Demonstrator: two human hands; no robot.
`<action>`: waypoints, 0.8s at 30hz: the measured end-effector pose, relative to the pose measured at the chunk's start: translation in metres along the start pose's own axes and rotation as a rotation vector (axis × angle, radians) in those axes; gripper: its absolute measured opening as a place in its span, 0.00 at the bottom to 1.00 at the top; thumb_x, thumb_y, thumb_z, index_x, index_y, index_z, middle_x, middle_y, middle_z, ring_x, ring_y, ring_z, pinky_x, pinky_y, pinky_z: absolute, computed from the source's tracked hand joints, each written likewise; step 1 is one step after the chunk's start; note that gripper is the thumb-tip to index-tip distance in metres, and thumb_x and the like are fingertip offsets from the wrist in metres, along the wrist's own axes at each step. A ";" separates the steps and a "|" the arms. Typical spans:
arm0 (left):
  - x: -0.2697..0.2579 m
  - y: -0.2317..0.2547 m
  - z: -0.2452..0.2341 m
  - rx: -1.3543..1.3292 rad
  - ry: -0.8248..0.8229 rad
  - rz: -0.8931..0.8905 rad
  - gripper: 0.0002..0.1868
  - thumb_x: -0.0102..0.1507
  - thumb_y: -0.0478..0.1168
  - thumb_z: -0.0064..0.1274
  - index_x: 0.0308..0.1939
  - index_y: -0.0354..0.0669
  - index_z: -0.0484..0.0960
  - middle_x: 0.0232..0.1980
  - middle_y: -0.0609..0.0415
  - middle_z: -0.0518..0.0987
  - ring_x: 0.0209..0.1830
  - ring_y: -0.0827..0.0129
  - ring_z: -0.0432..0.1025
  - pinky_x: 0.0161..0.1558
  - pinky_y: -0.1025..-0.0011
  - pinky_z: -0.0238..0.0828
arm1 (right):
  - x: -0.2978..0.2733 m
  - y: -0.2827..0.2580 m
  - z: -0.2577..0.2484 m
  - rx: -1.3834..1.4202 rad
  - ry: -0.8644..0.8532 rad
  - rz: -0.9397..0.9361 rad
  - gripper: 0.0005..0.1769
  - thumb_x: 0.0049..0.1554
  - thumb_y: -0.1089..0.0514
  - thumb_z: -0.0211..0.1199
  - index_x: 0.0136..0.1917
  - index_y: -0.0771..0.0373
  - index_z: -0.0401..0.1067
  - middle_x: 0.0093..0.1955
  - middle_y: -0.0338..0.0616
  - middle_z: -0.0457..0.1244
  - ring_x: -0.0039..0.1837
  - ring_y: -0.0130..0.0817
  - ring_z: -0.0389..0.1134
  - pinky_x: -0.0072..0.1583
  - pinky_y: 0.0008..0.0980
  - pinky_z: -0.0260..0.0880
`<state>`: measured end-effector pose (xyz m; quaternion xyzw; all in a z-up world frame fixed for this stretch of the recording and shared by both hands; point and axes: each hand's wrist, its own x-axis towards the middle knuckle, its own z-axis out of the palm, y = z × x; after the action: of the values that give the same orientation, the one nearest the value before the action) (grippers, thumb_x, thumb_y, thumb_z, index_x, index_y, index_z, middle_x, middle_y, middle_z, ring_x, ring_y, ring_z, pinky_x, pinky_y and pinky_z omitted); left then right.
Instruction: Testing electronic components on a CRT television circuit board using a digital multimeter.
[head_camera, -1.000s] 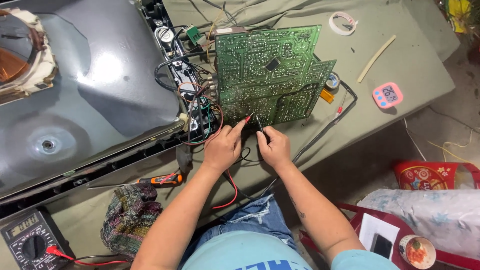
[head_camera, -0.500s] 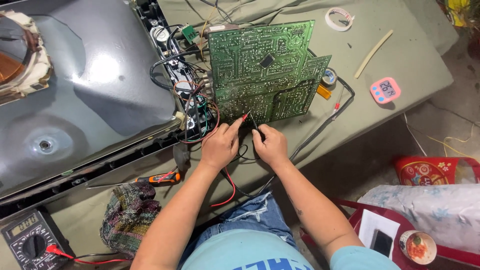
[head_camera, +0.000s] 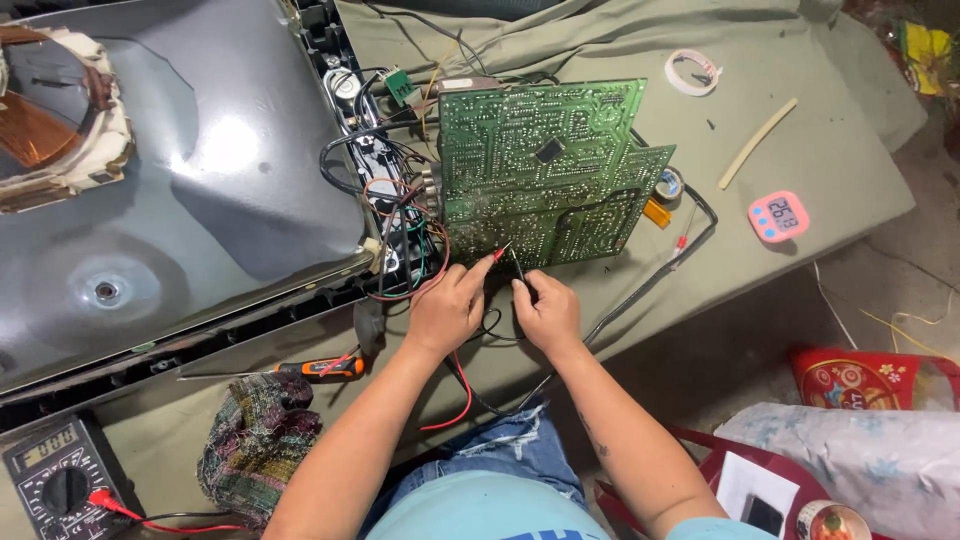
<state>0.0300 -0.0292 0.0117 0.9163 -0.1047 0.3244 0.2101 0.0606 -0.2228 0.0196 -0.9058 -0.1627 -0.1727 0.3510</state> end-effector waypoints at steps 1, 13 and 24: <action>0.001 -0.001 0.000 -0.001 0.016 0.011 0.23 0.66 0.44 0.43 0.65 0.66 0.76 0.33 0.61 0.69 0.29 0.68 0.71 0.30 0.72 0.73 | 0.000 0.003 0.001 0.003 0.010 0.005 0.15 0.60 0.48 0.62 0.34 0.55 0.69 0.27 0.50 0.60 0.36 0.52 0.68 0.39 0.40 0.68; -0.001 0.001 -0.004 -0.029 0.015 0.016 0.23 0.66 0.43 0.43 0.65 0.65 0.75 0.32 0.61 0.68 0.27 0.67 0.70 0.29 0.71 0.73 | -0.005 0.008 0.006 -0.019 0.029 0.017 0.14 0.59 0.48 0.64 0.35 0.53 0.70 0.29 0.49 0.61 0.38 0.52 0.69 0.40 0.40 0.68; -0.001 -0.001 -0.002 -0.071 -0.030 0.011 0.22 0.67 0.43 0.43 0.66 0.63 0.75 0.33 0.59 0.69 0.26 0.63 0.70 0.27 0.67 0.73 | -0.003 0.005 0.006 -0.020 0.050 0.043 0.15 0.58 0.48 0.65 0.33 0.54 0.69 0.29 0.50 0.61 0.38 0.52 0.69 0.40 0.40 0.68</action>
<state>0.0287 -0.0272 0.0121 0.9125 -0.1243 0.3076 0.2392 0.0609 -0.2227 0.0109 -0.9080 -0.1329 -0.1893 0.3493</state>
